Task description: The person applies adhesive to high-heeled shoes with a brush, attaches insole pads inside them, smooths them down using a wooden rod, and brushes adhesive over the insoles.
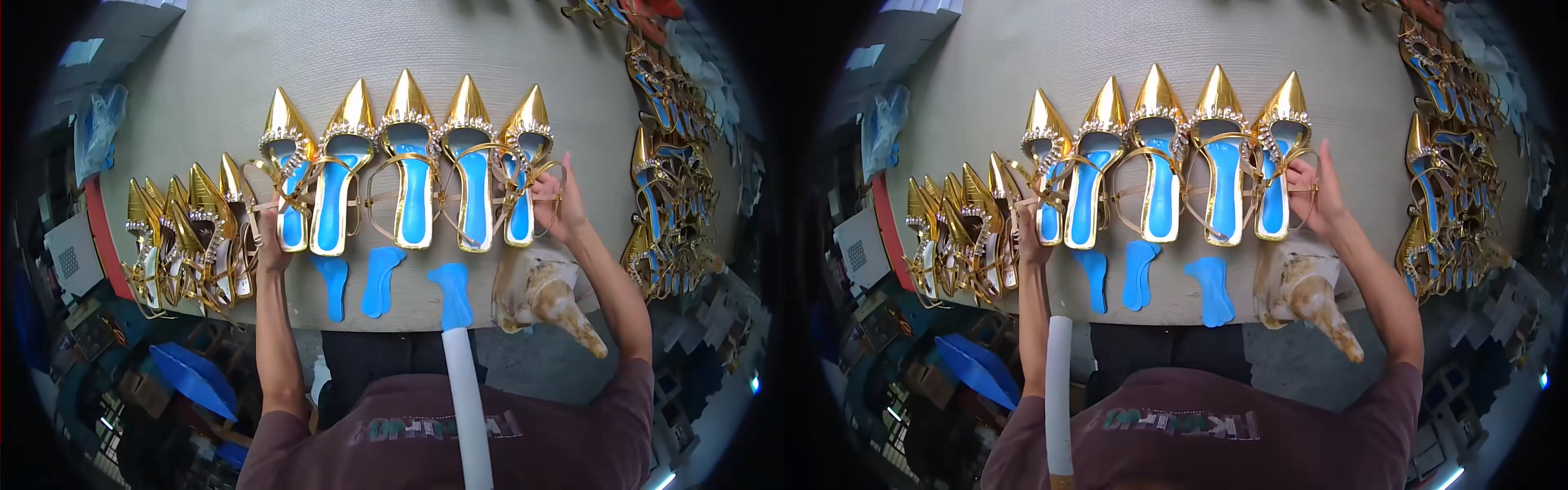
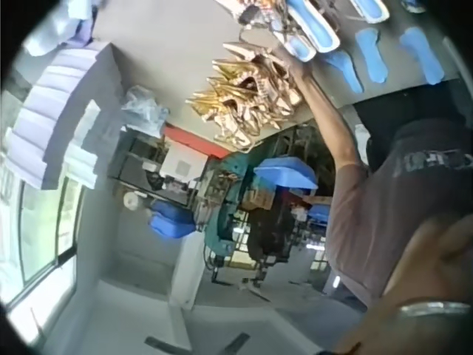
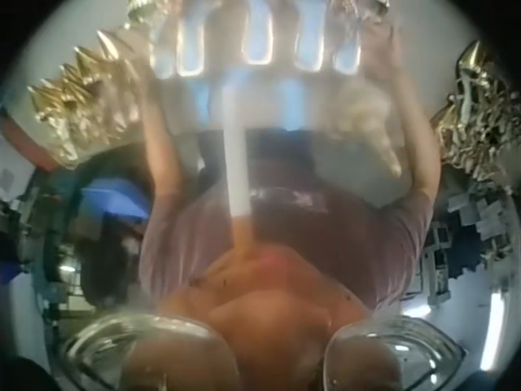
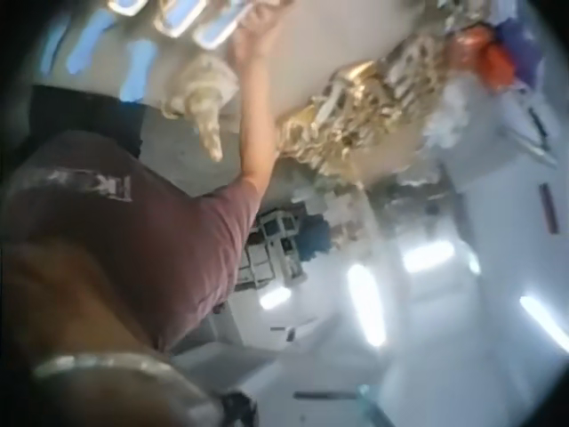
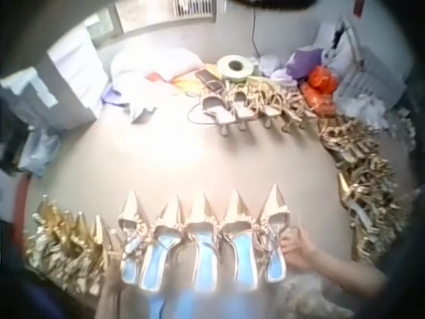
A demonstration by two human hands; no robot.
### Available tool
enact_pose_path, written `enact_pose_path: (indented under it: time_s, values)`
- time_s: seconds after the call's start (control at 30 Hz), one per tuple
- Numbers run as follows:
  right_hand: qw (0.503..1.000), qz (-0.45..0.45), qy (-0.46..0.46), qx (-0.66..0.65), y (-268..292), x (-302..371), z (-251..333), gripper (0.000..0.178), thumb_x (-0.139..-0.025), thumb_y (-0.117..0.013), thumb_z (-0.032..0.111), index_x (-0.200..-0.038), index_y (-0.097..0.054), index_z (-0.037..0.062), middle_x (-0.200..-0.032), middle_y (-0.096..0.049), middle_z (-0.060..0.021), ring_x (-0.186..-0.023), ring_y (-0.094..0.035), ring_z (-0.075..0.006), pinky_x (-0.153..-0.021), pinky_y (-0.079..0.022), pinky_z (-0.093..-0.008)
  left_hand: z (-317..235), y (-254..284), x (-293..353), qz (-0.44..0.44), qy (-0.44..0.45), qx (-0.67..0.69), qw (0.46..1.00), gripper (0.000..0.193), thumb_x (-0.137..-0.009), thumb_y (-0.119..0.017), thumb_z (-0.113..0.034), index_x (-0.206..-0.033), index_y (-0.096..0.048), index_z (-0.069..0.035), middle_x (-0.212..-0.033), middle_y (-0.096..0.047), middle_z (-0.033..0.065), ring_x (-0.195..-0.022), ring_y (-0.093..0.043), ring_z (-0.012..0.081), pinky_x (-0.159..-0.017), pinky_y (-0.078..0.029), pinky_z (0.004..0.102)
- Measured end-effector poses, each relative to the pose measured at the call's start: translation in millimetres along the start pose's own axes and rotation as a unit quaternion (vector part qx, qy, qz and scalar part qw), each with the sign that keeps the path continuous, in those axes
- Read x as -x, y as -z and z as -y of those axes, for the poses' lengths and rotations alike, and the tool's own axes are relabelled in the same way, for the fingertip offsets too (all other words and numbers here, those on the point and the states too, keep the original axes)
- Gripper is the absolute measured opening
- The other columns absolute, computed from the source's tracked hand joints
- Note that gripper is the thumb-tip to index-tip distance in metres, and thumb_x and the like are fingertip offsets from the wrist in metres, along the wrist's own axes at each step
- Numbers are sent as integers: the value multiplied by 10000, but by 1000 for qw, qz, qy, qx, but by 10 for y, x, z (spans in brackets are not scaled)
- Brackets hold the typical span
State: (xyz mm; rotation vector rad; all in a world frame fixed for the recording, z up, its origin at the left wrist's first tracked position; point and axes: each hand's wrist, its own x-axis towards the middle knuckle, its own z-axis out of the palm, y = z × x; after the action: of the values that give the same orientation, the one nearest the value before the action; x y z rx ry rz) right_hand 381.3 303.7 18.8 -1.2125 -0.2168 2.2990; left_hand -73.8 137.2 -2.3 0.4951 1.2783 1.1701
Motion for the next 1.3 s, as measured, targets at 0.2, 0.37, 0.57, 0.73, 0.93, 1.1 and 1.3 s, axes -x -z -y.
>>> enact_pose_path:
  time_s: [0.2, 0.37, 0.57, 0.73, 0.93, 1.1, 1.3]
  values:
    - [999, 27, 27, -14, -57, -29, -93, 957, -918, -245, 779, -1474, -278, 1, -1348, -521, -272, -1158, -608, -385, -994, -515, -501, 340, -501, 15, -43, -17, 3, 999, 945, -799, -707, -644, -1421, -393, -7, -1245, -566, 61, -1044, -591, 150, -884, -514, 324]
    - [997, -6, 53, -49, 28, 32, 63, 971, -908, -230, 794, -1422, -359, -20, -1287, -561, -260, -1150, -603, -389, -1003, -499, -516, 580, -1082, -5, -97, 8, -35, 995, 1208, -672, -824, -627, -1501, -209, 1, -1359, -492, 116, -1219, -502, 218, -1013, -414, 353]
    - [989, 23, 125, -73, 651, -7, 923, 939, -911, -281, 783, -1389, -399, -15, -1243, -595, -249, -993, -659, -373, -858, -568, -501, 323, -2179, -679, -48, -69, -110, 990, 1271, -736, -808, -523, -1566, 3, -4, -1510, -378, 167, -1357, -405, 262, -1132, -299, 352]
    - [985, 42, 164, 24, 1147, -238, 1971, 974, -916, -277, 775, -1358, -439, -77, -1198, -628, -263, -965, -687, -374, -834, -590, -473, 122, -3018, -1357, 2, -70, -67, 995, 1160, -820, -818, -354, -1556, 6, -3, -1379, -496, 122, -1198, -519, 198, -1046, -399, 304]
    - [983, 64, 119, 121, 1435, -457, 2572, 965, -908, -354, 762, -1305, -452, -112, -1151, -653, -247, -930, -706, -314, -836, -597, -413, 142, -2971, -1726, 31, -87, 34, 995, 1046, -868, -767, -368, -1552, -57, -17, -1270, -575, 123, -1133, -572, 187, -988, -457, 327]
    - [966, -75, 227, 104, 1433, -371, 2394, 904, -950, -359, 700, -1404, -356, -81, -1163, -646, -247, -967, -697, -311, -843, -587, -387, 54, -2612, -1807, 118, -52, 99, 987, 929, -894, -725, -330, -1547, -127, -49, -1103, -653, 140, -942, -682, 225, -849, -556, 379]
    - [767, -445, 437, 150, 1282, -113, 1642, 664, -1033, -397, 505, -1349, -419, -79, -1226, -592, -236, -1077, -629, -266, -937, -494, -351, 70, -2613, -1750, 104, -64, 126, 984, 822, -922, -688, -343, -1512, -199, -47, -1047, -655, 129, -809, -695, 222, -681, -588, 339]
